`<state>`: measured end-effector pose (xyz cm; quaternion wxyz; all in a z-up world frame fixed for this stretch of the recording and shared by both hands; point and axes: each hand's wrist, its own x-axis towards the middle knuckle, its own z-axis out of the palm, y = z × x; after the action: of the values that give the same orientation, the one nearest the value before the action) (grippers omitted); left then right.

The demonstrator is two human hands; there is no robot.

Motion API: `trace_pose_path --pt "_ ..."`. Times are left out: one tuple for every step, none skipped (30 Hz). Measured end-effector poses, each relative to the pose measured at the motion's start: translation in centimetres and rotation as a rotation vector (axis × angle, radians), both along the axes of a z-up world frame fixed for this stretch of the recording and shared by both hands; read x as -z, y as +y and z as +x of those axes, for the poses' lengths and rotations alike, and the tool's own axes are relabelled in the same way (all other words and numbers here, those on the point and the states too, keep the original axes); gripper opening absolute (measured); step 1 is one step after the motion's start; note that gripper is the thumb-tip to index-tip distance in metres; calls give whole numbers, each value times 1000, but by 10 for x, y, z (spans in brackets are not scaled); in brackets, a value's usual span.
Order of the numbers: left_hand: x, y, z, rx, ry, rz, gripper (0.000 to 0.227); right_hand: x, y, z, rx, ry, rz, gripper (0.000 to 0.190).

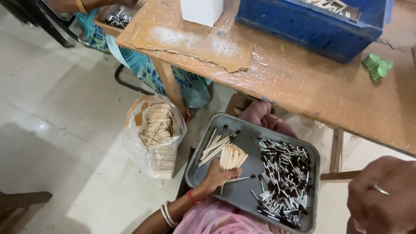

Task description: The person sits with a tray on their lap holding wooden stick handles and metal ferrule tips with black foam ends. They pick up a stick and a ferrule, press the stick into the ferrule to assemble an applicator, and place the finished applicator back on the tray, repeating this continuously. At one point they reach up to move a white box on the table above.

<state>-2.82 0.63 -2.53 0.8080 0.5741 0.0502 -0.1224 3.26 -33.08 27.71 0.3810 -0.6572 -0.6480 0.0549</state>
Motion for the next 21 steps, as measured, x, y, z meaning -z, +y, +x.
trace_pose_path --pt "-3 1 -1 12 5 35 22 -44 68 27 -74 -19 26 22" --pt "1 0 -2 9 11 33 22 -46 74 25 -151 -31 50 27" --pt "4 0 -4 22 11 16 22 -46 80 23 -228 -42 74 32" --pt "6 1 -2 38 4 2 22 -45 88 19 -303 -61 100 37" --pt "7 1 -3 37 3 2 22 -44 92 15 -304 -63 101 37" --pt "7 1 -3 46 45 -36 21 -43 96 10 -207 -61 183 38" --pt "7 2 -2 55 88 -75 19 -42 100 6 -110 -58 263 40" --pt "4 2 -2 50 86 -77 19 -32 98 3 -115 -58 262 40" --pt "1 2 -1 65 108 -56 18 -21 97 0 -126 77 222 31" --pt "-2 3 -1 78 130 -34 17 -9 96 -2 -140 213 184 28" --pt "1 3 0 69 129 -33 17 15 94 -3 -148 213 184 28" --pt "5 2 -2 90 147 -29 17 39 91 -7 119 218 104 24" --pt "8 1 -3 110 166 -25 17 63 88 -10 385 220 20 32" --pt "20 -1 -6 109 169 -26 17 75 96 -10 384 223 19 32" --pt "32 -4 -8 145 200 -91 15 88 105 -10 583 220 -476 30" --pt "43 -5 -7 182 227 -155 16 99 113 -8 777 199 -970 33" --pt "38 -5 -7 183 226 -154 16 144 96 -9 778 199 -969 33" --pt "34 -5 -8 188 243 -122 16 188 78 -10 811 184 -1129 34" --pt "29 -5 -9 193 261 -91 17 233 59 -12 841 168 -1288 37" --pt "27 -5 -9 196 263 -91 17 243 57 -19 841 171 -1289 37" --pt "25 -6 -9 186 274 -81 18 253 54 -26 860 147 -1341 37"
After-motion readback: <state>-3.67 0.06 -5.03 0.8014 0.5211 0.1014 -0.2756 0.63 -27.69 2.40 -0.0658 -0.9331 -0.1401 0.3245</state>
